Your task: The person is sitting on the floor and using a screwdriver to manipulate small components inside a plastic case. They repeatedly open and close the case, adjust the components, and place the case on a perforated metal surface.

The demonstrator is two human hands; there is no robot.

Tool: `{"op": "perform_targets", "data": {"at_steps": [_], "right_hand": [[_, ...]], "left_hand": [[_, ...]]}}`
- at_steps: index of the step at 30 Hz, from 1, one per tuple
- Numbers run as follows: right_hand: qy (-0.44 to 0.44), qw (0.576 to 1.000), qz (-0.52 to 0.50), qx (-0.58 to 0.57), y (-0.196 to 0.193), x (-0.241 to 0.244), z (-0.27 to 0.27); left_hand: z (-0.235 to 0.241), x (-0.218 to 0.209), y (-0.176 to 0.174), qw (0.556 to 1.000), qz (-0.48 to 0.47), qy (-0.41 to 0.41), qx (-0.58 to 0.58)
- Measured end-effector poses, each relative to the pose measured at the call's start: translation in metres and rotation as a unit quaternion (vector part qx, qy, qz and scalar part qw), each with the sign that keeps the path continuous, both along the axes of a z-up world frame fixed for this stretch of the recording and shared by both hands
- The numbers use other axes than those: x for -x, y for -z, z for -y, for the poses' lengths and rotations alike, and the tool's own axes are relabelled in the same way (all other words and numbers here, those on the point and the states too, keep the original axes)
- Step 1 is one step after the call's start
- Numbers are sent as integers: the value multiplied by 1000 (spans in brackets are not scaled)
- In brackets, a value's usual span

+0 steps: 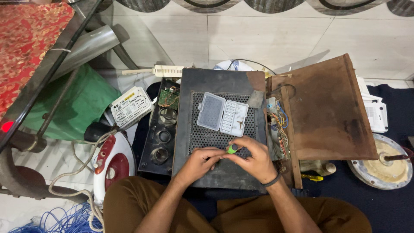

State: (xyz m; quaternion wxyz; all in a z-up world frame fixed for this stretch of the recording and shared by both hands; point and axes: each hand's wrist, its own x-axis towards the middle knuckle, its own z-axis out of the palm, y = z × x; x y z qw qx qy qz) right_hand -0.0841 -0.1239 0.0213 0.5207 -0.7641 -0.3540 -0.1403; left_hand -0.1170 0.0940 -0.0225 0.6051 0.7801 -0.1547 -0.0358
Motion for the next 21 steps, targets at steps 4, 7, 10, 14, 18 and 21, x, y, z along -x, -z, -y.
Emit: {"op": "perform_targets", "data": {"at_steps": [4,7,10,14,18,21], "right_hand": [[-5,1000,11,0,-2,0,0],[-8,1000,17,2,-3,0,0],[-9,1000,7,6,-3,1,-1],[-4,1000,-8,1,-4,2,-3],[20,1000,-2,5,-6,4,-5],[36,999,-6,7,-5,5,-8]], "left_hand": [[-1,0,1,1000,8,3,6],[-2,0,0,1000,13,8,2],[-2,0,0,1000,15,14,2],[-2,0,0,1000,5,13,-4],[-2,0,3,1000,7,17,-6],[-2,0,7,1000,1,20,13]]}}
